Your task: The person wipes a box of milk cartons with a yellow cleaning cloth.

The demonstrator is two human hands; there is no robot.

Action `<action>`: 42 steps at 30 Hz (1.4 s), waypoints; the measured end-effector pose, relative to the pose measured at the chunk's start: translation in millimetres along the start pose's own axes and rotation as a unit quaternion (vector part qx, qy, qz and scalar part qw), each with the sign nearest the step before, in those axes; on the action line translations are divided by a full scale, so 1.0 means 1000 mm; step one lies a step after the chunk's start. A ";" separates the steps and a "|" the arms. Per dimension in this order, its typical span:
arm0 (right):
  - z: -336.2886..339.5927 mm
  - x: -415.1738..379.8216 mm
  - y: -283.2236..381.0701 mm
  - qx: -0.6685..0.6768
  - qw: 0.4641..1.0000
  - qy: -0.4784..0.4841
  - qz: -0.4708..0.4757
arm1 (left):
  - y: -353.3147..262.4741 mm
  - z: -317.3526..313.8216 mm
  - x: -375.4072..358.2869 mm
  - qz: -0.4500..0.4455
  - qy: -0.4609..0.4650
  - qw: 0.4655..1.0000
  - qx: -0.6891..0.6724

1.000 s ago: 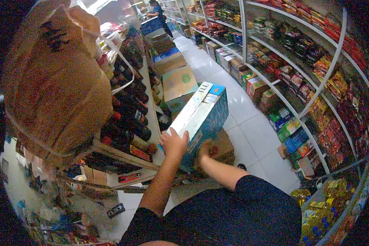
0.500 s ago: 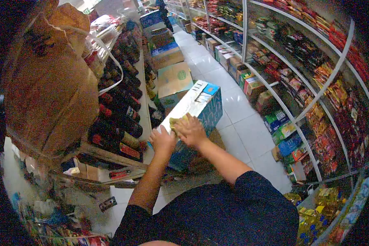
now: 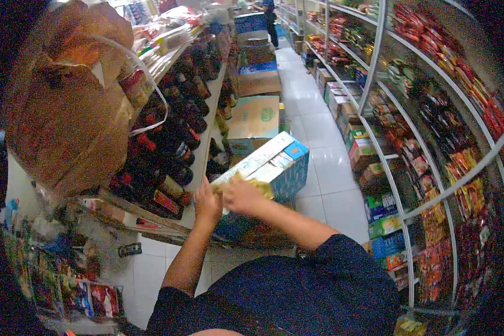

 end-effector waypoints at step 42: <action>0.064 -0.044 -0.128 -0.043 0.965 0.201 -0.162 | -0.074 0.010 -0.093 0.137 -0.040 0.981 0.134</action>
Point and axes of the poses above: each hand's wrist, its own x-axis towards the middle knuckle, its own z-axis out of the back of the hand, y = z × x, the point moved 7 cm from there along x, towards the middle knuckle, and after that the axes turned 9 degrees about y, right-handed, at the moved point
